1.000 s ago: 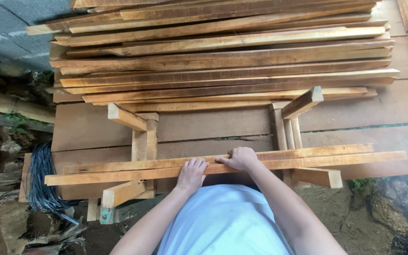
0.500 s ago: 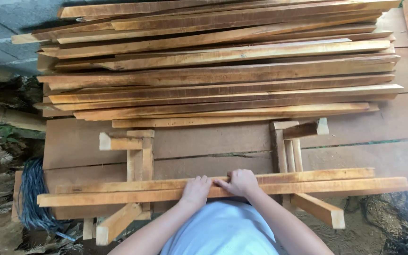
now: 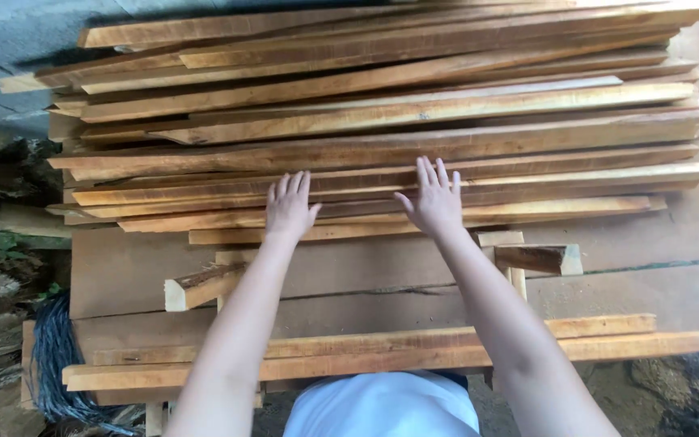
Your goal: Organizing and bundling wooden planks with wire ties in a workshop.
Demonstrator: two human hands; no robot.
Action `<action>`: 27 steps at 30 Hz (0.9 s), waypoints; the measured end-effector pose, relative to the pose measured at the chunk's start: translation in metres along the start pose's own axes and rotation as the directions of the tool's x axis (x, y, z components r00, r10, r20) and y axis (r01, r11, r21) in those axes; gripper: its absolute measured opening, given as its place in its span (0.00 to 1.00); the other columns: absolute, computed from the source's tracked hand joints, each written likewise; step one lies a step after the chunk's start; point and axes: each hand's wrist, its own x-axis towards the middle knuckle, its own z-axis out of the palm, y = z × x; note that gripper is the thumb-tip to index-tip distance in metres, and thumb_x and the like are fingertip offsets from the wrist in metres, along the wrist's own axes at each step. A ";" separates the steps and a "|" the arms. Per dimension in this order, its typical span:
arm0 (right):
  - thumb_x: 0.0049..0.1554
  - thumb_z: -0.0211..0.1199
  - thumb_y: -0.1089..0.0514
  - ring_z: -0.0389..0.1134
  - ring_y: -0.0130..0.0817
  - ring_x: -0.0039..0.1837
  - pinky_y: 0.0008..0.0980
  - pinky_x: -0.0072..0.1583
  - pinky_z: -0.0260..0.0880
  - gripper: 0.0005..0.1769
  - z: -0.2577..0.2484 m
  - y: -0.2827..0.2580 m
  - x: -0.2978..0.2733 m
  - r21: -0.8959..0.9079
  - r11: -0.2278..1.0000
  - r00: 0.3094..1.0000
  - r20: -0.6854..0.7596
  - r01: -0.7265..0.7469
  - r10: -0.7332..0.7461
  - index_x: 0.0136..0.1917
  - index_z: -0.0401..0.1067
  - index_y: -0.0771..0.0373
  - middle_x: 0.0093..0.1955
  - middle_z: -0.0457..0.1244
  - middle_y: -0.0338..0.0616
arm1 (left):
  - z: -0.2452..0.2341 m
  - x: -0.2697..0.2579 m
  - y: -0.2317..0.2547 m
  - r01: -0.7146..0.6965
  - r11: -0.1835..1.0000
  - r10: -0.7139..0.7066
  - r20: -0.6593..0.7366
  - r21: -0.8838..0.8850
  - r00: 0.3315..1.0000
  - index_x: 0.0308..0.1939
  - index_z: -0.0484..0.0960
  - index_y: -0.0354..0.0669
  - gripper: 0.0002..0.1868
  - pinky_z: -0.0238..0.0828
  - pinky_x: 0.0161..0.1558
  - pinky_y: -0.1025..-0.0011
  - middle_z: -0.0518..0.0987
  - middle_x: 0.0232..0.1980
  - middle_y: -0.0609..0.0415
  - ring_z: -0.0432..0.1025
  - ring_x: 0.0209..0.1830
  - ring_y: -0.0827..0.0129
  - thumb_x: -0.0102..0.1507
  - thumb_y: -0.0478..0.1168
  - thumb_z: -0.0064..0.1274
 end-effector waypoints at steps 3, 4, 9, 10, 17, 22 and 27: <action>0.54 0.61 0.29 0.45 0.46 0.84 0.65 0.78 0.43 0.54 0.011 0.015 0.014 -0.121 0.992 0.985 0.163 -0.036 0.055 0.84 0.50 0.56 0.81 0.52 0.43 | 0.011 0.006 -0.006 0.098 0.994 -0.104 0.133 0.051 0.986 0.77 0.62 0.53 0.43 0.55 0.73 0.48 0.63 0.78 0.58 0.52 0.79 0.59 0.61 0.53 0.62; 0.50 0.65 0.36 0.49 0.45 0.79 0.61 0.77 0.45 0.52 0.011 0.015 0.017 -0.221 0.975 0.989 0.138 -0.018 0.049 0.82 0.54 0.52 0.76 0.55 0.40 | 0.016 0.010 -0.006 0.090 0.992 -0.100 0.124 0.084 0.987 0.75 0.63 0.56 0.44 0.56 0.69 0.50 0.64 0.71 0.58 0.55 0.74 0.59 0.58 0.55 0.65; 0.42 0.72 0.35 0.58 0.43 0.68 0.50 0.70 0.56 0.37 0.043 0.040 0.027 -0.333 0.940 0.997 0.037 0.073 -0.065 0.59 0.70 0.54 0.62 0.60 0.41 | 0.024 0.002 -0.015 0.050 0.994 -0.049 -0.012 0.093 0.999 0.62 0.74 0.59 0.33 0.59 0.61 0.54 0.67 0.58 0.59 0.61 0.63 0.58 0.54 0.51 0.69; 0.44 0.71 0.38 0.63 0.39 0.66 0.45 0.67 0.60 0.31 0.052 0.047 0.026 -0.305 0.948 0.996 0.038 0.091 -0.083 0.55 0.67 0.52 0.57 0.63 0.37 | 0.031 0.000 -0.016 0.025 0.993 -0.014 -0.092 0.115 0.996 0.50 0.75 0.57 0.21 0.56 0.64 0.53 0.71 0.55 0.59 0.62 0.65 0.58 0.55 0.48 0.65; 0.52 0.69 0.44 0.69 0.37 0.64 0.40 0.65 0.65 0.25 0.007 0.046 -0.009 -0.243 0.920 0.952 0.087 0.307 -0.295 0.61 0.70 0.51 0.57 0.67 0.36 | -0.016 -0.043 -0.021 -0.053 0.995 0.049 0.044 0.086 0.998 0.69 0.69 0.57 0.34 0.56 0.70 0.53 0.74 0.67 0.57 0.63 0.72 0.60 0.61 0.54 0.62; 0.55 0.67 0.46 0.66 0.39 0.63 0.40 0.65 0.63 0.24 -0.038 0.014 -0.044 -0.097 0.924 0.925 -0.055 0.370 -0.376 0.63 0.72 0.52 0.60 0.64 0.37 | -0.020 -0.065 -0.002 -0.093 0.993 0.082 0.145 0.068 0.986 0.76 0.63 0.51 0.45 0.46 0.76 0.49 0.70 0.73 0.54 0.56 0.78 0.57 0.58 0.57 0.64; 0.56 0.66 0.45 0.63 0.37 0.64 0.41 0.66 0.62 0.23 -0.085 0.007 -0.060 -0.089 0.922 0.918 -0.099 0.376 -0.384 0.63 0.72 0.50 0.60 0.63 0.34 | -0.007 -0.054 -0.010 -0.113 0.993 0.110 0.086 0.026 0.990 0.72 0.69 0.61 0.33 0.47 0.76 0.48 0.75 0.67 0.62 0.68 0.69 0.63 0.63 0.52 0.59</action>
